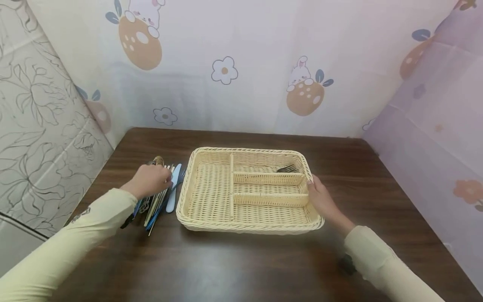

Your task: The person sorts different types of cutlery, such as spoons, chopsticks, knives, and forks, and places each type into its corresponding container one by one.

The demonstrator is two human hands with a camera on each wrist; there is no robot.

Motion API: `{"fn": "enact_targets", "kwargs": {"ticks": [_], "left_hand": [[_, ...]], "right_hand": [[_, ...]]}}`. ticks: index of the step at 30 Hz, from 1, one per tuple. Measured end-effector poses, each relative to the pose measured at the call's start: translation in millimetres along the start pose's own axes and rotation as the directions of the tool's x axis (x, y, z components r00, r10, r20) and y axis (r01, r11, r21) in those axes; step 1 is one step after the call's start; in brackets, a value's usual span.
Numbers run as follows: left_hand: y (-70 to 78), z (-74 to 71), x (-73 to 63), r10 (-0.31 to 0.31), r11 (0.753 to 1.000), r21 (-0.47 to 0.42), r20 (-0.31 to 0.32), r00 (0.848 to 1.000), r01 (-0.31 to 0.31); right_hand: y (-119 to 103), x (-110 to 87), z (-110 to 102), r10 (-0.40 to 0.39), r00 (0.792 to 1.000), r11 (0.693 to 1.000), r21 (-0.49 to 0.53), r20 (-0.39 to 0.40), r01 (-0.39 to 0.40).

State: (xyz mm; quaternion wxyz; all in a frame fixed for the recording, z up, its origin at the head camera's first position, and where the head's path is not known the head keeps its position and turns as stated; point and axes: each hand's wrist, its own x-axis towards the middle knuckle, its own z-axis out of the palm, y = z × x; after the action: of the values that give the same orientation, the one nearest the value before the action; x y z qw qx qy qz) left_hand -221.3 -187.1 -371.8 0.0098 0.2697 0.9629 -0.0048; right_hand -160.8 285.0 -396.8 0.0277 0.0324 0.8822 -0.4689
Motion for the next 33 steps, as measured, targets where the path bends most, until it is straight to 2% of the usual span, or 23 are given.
{"fn": "enact_targets", "kwargs": {"ticks": [3,7,13,16,20,23,26,30,33], "left_hand": [[0.6,18.4,-2.8,0.010,1.000,-0.005,0.005,1.000,-0.010],[3.2,32.3,-4.7,0.030,1.000,0.003,-0.056,0.998,-0.030],[10.5,33.8,-2.3,0.026,1.000,0.009,-0.117,0.993,-0.025],[13.8,34.3,0.8,0.020,1.000,0.001,-0.120,0.993,-0.020],[14.9,32.6,4.0,-0.020,0.998,-0.060,-0.092,0.996,0.015],[14.2,24.5,6.2,-0.060,0.991,-0.124,-0.053,0.997,0.053],[13.1,11.2,10.1,-0.096,0.985,-0.147,-0.032,0.995,0.091],[13.2,-14.0,17.1,-0.097,0.990,-0.104,-0.051,0.994,0.091],[16.5,-33.8,25.3,-0.050,0.999,-0.026,-0.092,0.994,0.048]], "right_hand": [[0.8,-0.4,-0.3,0.007,1.000,1.000,-0.010,-0.004,-0.007],[1.6,-0.7,-0.5,0.020,1.000,1.000,-0.008,-0.002,-0.020],[0.1,-0.9,0.1,0.030,0.999,0.999,0.013,0.014,-0.030],[-1.7,-1.3,0.4,0.030,0.999,0.999,0.022,0.016,-0.031],[-3.6,-1.1,1.2,0.036,0.999,0.999,0.028,0.025,-0.037],[-4.4,-0.9,1.8,0.034,0.999,0.999,0.027,0.030,-0.035],[-4.0,-1.2,1.8,0.025,0.999,0.999,0.027,0.030,-0.026],[-3.5,-1.7,1.7,0.017,0.999,0.999,0.036,0.031,-0.018],[-3.7,-2.0,1.9,0.012,0.999,0.999,0.040,0.033,-0.014]]}}
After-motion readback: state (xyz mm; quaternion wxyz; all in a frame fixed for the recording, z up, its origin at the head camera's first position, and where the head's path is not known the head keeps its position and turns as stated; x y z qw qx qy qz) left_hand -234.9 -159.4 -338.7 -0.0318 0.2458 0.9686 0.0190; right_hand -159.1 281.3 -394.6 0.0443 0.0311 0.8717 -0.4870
